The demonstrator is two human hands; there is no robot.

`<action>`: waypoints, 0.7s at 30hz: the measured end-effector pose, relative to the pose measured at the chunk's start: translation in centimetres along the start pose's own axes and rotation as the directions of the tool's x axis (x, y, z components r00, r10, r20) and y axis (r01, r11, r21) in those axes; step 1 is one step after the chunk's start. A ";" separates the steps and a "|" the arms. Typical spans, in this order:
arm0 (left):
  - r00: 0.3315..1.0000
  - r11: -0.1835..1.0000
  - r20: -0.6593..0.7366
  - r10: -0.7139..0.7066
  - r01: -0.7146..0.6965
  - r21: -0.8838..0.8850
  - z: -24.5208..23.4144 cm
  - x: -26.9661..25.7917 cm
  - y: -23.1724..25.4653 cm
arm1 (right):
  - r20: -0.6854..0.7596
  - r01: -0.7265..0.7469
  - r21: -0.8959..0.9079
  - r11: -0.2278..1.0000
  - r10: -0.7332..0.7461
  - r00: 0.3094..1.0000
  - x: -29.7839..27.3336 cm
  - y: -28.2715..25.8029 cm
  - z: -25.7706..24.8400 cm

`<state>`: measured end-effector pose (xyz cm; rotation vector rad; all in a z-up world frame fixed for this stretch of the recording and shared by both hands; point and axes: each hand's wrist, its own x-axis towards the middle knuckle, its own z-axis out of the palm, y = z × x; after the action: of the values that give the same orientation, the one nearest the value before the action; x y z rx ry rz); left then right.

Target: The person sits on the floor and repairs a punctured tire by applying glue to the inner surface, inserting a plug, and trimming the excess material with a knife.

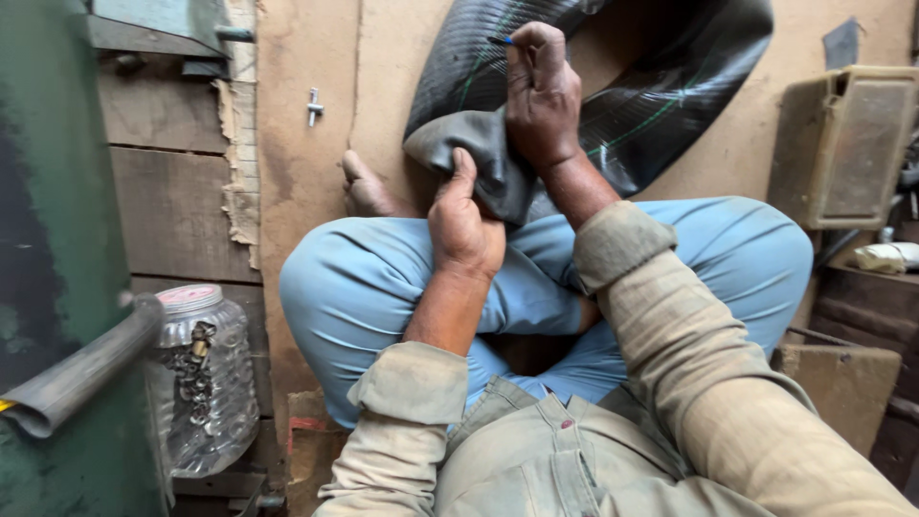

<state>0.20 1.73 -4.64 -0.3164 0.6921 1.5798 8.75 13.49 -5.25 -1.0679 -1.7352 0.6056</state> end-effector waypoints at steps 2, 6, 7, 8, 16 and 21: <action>1.000 0.999 0.014 0.028 -0.028 0.023 0.0 0.0 0.2 | 0.008 -0.003 0.001 1.000 0.003 1.000 0.3 -0.1 0.1; 0.999 0.994 0.016 0.052 -0.053 0.096 0.1 -0.6 0.1 | 0.087 -0.184 0.137 0.973 0.173 0.981 0.5 -0.5 -1.3; 0.998 0.990 -0.004 0.063 -0.062 0.124 0.2 -0.7 0.0 | 0.128 -0.254 0.196 0.947 0.232 0.964 0.6 -0.9 -1.8; 0.997 0.986 -0.022 0.074 -0.070 0.153 0.2 -0.8 -0.1 | 0.119 -0.241 0.196 0.950 0.221 0.968 0.8 -1.4 -2.7; 0.974 0.881 -0.025 0.225 -0.192 0.432 0.0 -1.7 -0.5 | 0.289 -0.563 0.417 0.714 0.483 0.826 -2.3 -5.5 -9.5; 0.985 0.898 0.004 0.174 -0.160 0.409 2.0 -2.5 0.3 | 0.427 -0.721 0.523 0.455 0.592 0.684 -4.7 -3.9 -9.9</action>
<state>0.69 0.89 -1.54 0.0300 1.0774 1.5466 16.91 6.78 -0.47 -1.1487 -0.9900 1.7405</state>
